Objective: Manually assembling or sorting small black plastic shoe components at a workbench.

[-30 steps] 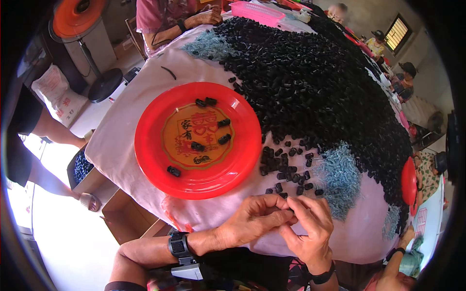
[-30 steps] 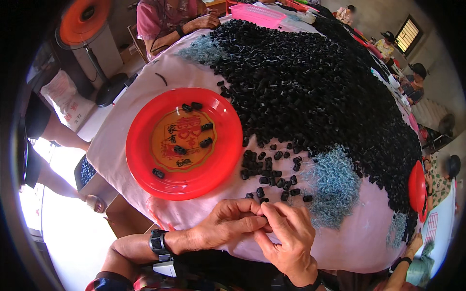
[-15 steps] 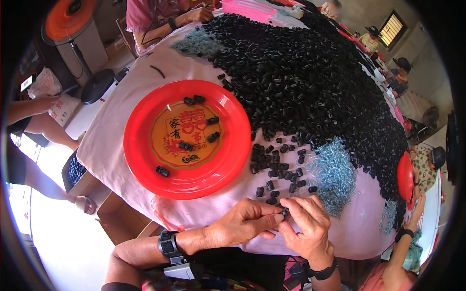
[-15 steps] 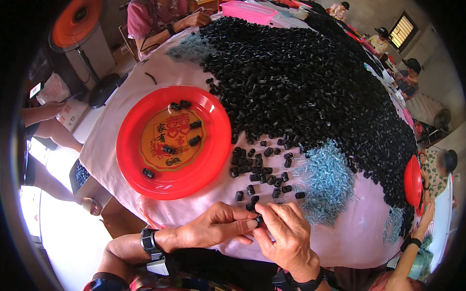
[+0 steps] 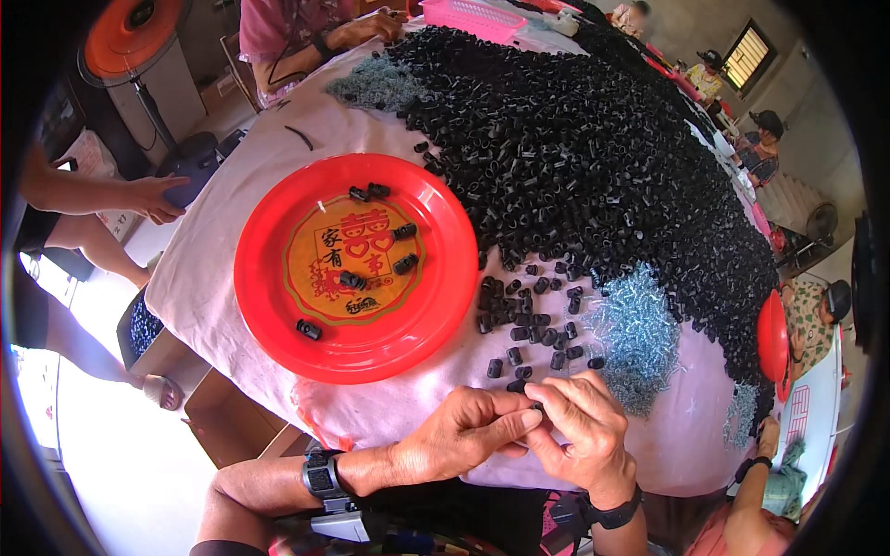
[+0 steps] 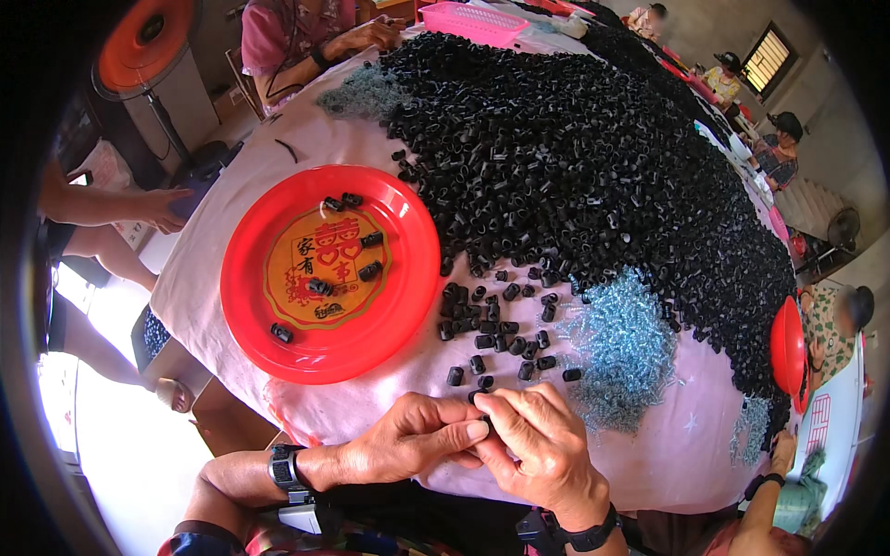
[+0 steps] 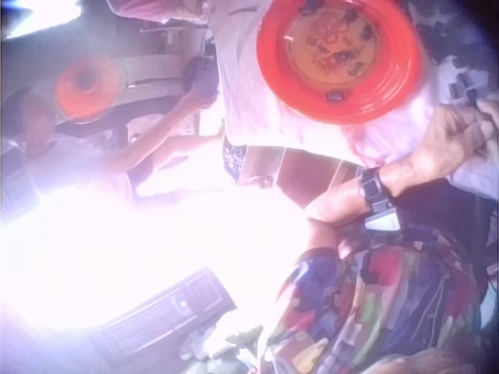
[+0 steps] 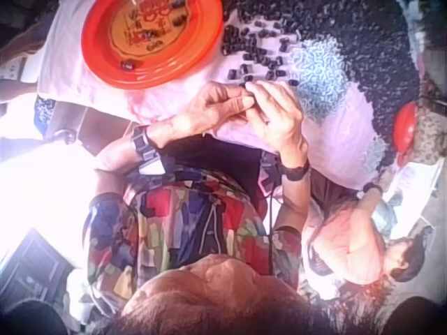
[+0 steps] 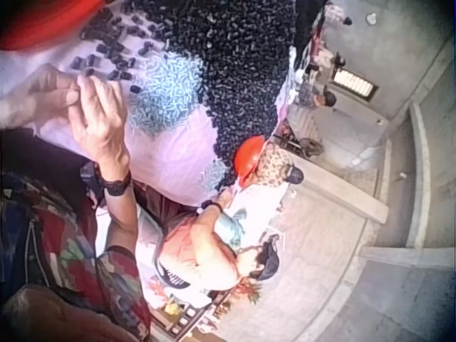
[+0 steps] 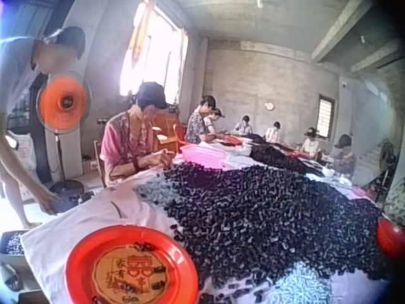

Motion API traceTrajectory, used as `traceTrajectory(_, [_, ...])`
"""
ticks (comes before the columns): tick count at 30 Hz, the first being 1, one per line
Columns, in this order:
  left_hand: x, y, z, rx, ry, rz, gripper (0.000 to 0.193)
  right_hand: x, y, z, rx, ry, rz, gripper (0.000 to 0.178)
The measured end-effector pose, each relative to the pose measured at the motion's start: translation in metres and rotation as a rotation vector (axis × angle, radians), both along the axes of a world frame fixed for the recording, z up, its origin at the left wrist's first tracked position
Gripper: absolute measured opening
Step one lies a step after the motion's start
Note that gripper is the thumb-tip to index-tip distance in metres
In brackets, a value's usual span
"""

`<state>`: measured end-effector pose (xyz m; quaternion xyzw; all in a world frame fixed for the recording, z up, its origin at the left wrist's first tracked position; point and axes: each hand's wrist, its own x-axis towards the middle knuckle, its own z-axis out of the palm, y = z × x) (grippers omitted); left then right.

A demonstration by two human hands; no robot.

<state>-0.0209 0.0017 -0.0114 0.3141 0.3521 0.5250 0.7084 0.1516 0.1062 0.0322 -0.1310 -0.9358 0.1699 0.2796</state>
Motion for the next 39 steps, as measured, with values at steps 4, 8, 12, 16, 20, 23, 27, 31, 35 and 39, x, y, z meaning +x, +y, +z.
traceTrajectory(4, [-0.001, -0.001, 0.001, 0.037, -0.027, -0.03, 0.033, -0.001, -0.004, -0.003, -0.01, 0.024, -0.007, 0.046])
traceTrajectory(8, [-0.003, 0.0, 0.001, 0.002, -0.096, -0.029, 0.032, -0.002, -0.006, -0.005, -0.005, 0.042, -0.034, 0.045])
traceTrajectory(12, [-0.002, -0.001, 0.004, -0.035, -0.147, -0.024, 0.033, -0.003, -0.007, -0.005, 0.036, 0.041, -0.013, 0.043])
traceTrajectory(16, [-0.007, 0.004, -0.002, -0.034, -0.186, -0.051, 0.041, -0.003, -0.001, 0.0, 0.003, 0.066, -0.058, 0.041])
traceTrajectory(20, [-0.004, 0.003, -0.006, -0.139, -0.258, 0.023, 0.046, -0.006, 0.001, 0.004, 0.029, 0.088, -0.112, 0.038])
traceTrajectory(23, [-0.007, -0.005, 0.009, -0.136, -0.094, 0.052, 0.036, -0.01, 0.004, 0.005, 0.023, 0.087, -0.103, 0.035])
traceTrajectory(27, [-0.001, -0.014, 0.011, 0.224, 0.292, -0.066, 0.015, -0.022, 0.014, 0.014, 0.014, -0.073, -0.083, 0.031])
traceTrajectory(31, [-0.007, -0.014, 0.006, 0.257, 0.411, -0.15, 0.025, -0.06, 0.023, 0.027, -0.139, -0.172, -0.03, 0.038])
traceTrajectory(35, [-0.008, -0.014, 0.003, 0.303, 0.401, -0.085, 0.026, -0.104, 0.027, 0.026, -0.15, -0.172, 0.068, 0.049])
traceTrajectory(39, [-0.012, -0.013, 0.007, 0.081, 0.178, -0.023, 0.022, -0.126, 0.03, 0.026, -0.205, -0.152, 0.1, 0.064])
